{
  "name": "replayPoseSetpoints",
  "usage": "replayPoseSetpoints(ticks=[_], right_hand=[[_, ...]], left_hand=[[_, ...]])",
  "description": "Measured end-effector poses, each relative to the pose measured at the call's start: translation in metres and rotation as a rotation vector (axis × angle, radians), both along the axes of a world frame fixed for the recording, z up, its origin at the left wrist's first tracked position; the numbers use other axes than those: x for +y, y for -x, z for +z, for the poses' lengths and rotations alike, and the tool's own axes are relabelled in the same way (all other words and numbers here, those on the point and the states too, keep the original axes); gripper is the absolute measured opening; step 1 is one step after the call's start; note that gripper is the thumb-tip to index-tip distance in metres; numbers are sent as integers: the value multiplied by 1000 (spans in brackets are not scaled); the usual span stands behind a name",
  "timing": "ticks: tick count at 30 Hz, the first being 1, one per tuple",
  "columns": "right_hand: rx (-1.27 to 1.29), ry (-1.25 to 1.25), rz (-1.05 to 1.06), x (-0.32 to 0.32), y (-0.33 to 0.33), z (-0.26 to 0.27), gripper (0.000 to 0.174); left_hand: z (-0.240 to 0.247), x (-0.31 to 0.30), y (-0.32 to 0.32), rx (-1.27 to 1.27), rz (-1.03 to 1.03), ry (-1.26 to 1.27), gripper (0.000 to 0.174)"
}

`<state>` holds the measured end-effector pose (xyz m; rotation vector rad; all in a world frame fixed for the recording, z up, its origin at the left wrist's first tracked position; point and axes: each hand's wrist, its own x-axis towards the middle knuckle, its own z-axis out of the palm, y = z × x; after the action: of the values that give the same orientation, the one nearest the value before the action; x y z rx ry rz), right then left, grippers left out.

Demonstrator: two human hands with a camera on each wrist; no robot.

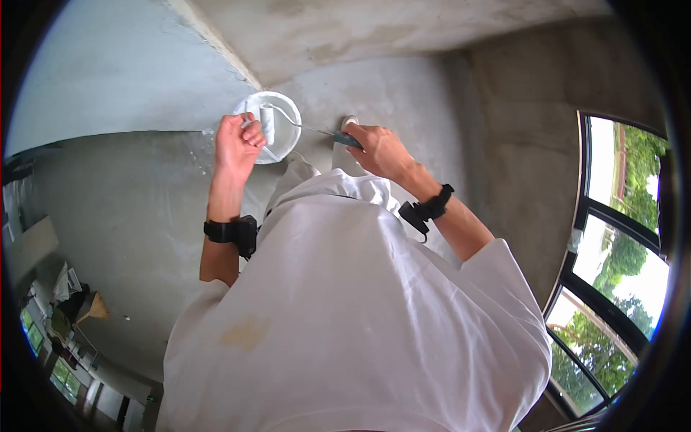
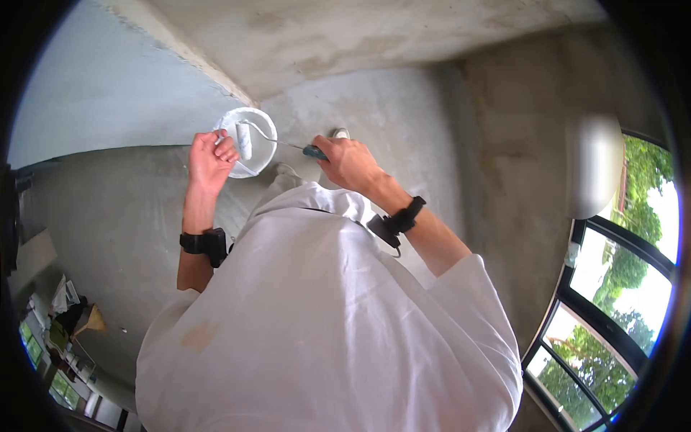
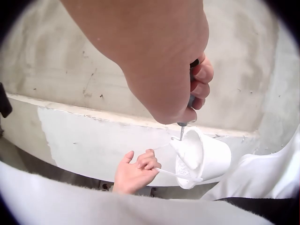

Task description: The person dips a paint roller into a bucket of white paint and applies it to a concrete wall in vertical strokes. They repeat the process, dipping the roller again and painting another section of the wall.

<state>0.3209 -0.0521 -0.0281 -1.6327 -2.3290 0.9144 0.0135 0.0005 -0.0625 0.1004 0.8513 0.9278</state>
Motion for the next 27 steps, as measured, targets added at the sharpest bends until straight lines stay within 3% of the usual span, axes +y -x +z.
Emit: replayPoseSetpoints(ticks=[14,27], right_hand=[[104,-66,19,8,-7,-11,26],[187,14,-65,21,-5,20,28]], left_hand=[[-5,-3,6,-50,137,-51,24],[2,-6,20,-107,224,-80,27]])
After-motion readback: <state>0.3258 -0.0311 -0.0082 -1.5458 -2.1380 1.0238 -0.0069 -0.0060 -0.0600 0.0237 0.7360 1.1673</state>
